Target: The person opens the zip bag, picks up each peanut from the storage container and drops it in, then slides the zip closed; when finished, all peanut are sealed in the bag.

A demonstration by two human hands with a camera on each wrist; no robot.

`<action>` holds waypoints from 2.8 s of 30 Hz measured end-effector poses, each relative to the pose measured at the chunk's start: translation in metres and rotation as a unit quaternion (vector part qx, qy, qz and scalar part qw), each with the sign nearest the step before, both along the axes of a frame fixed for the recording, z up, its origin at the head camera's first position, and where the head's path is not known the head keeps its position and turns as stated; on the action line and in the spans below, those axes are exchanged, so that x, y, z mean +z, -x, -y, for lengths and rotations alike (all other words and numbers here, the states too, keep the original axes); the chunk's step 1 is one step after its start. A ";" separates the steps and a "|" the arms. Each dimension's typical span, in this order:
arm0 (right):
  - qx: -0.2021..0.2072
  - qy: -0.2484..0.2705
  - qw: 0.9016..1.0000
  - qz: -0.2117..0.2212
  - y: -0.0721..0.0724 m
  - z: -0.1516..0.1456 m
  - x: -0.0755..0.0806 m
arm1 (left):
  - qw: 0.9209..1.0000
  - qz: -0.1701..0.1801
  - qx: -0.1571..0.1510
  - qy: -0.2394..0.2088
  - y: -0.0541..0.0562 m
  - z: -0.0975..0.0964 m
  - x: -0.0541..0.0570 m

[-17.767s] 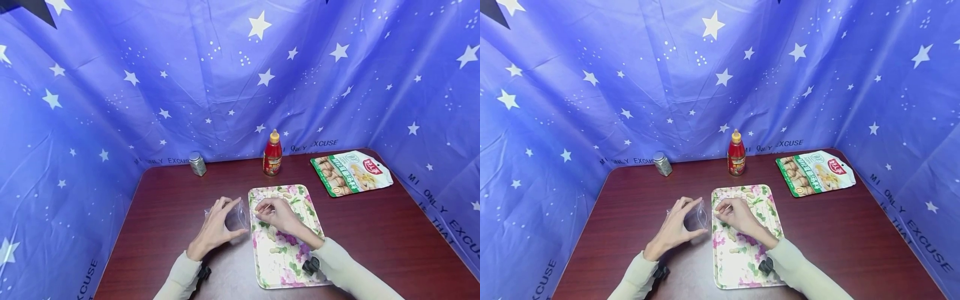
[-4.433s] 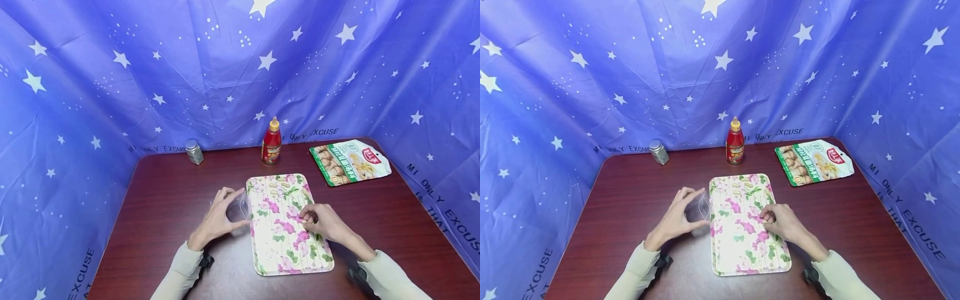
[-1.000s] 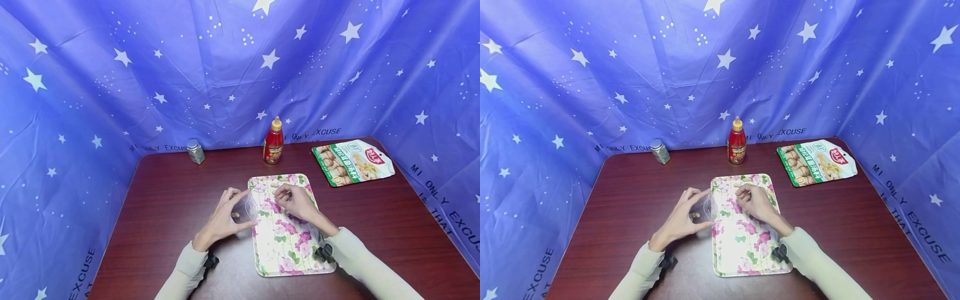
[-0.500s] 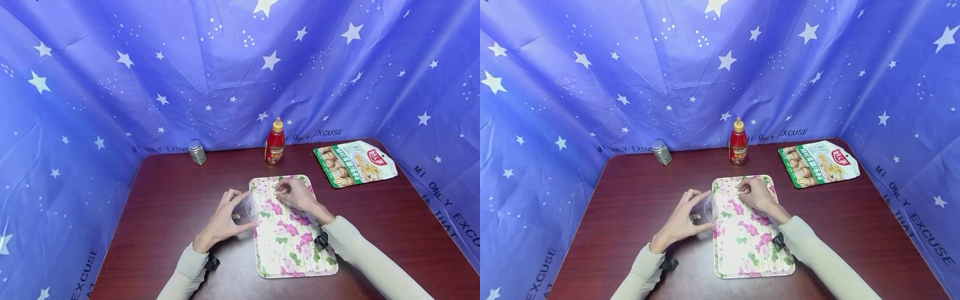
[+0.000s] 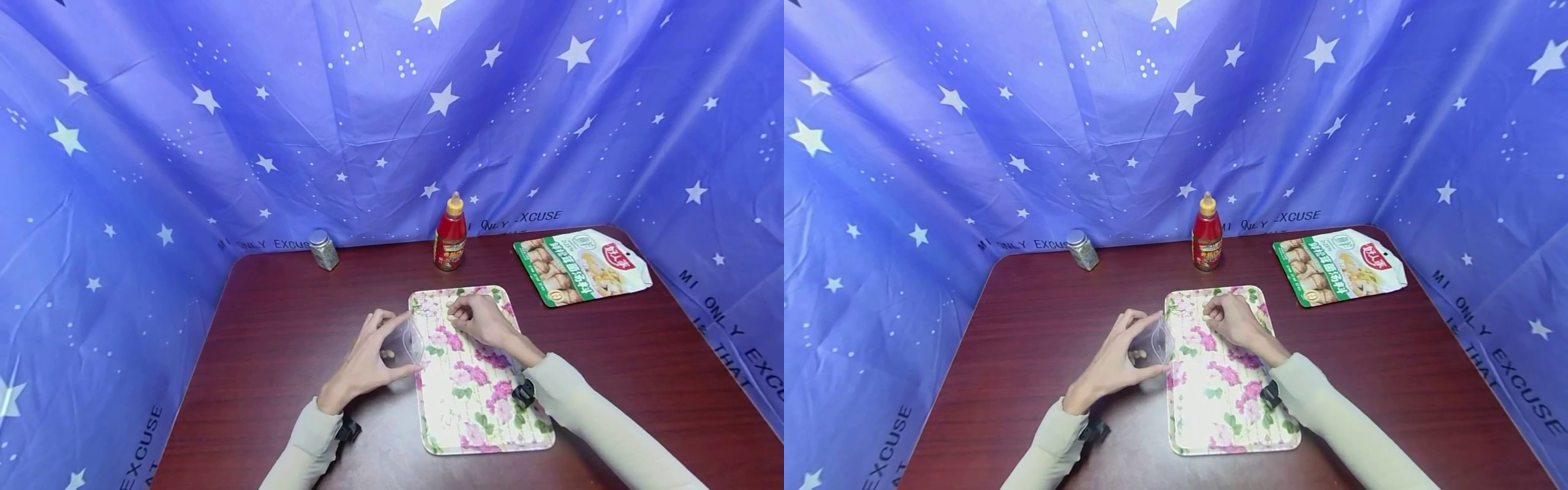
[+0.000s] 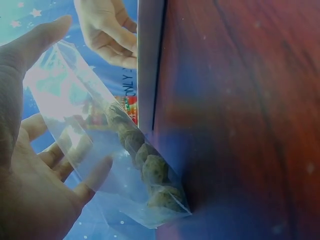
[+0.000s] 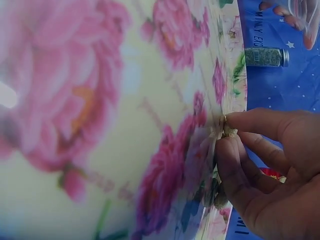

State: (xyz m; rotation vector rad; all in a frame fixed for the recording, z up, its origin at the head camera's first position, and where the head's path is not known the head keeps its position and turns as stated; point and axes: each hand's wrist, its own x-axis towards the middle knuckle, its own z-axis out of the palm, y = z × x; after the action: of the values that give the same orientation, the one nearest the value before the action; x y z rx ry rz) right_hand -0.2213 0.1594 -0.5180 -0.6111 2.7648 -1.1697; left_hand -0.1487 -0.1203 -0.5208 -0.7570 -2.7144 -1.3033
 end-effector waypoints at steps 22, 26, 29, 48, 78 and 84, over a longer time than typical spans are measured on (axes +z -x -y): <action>-0.051 0.073 0.996 0.014 -0.029 0.016 0.017 | 1.000 -0.005 0.005 -0.001 0.000 0.004 0.002; -0.045 0.078 0.996 0.007 -0.035 0.023 0.023 | 1.000 -0.010 0.006 0.005 0.000 0.004 0.002; -0.034 0.086 0.996 -0.005 -0.040 0.028 0.027 | 1.000 -0.010 0.007 0.005 0.000 0.003 0.002; 0.041 0.142 0.989 0.029 -0.070 0.058 0.039 | 0.995 -0.095 0.014 0.032 0.000 0.003 0.002; 0.001 0.065 0.994 0.082 -0.046 0.008 0.018 | 1.000 -0.024 0.010 -0.003 -0.004 0.002 0.003; -0.018 0.049 0.996 0.069 -0.029 -0.008 0.015 | 0.999 -0.031 0.003 0.007 -0.003 0.002 0.004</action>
State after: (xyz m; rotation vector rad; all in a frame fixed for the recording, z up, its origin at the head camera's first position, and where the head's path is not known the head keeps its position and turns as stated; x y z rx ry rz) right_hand -0.1922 0.1674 -0.5028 -0.4717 2.6271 -1.3076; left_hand -0.1461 -0.1221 -0.5171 -0.7769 -2.6782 -1.2401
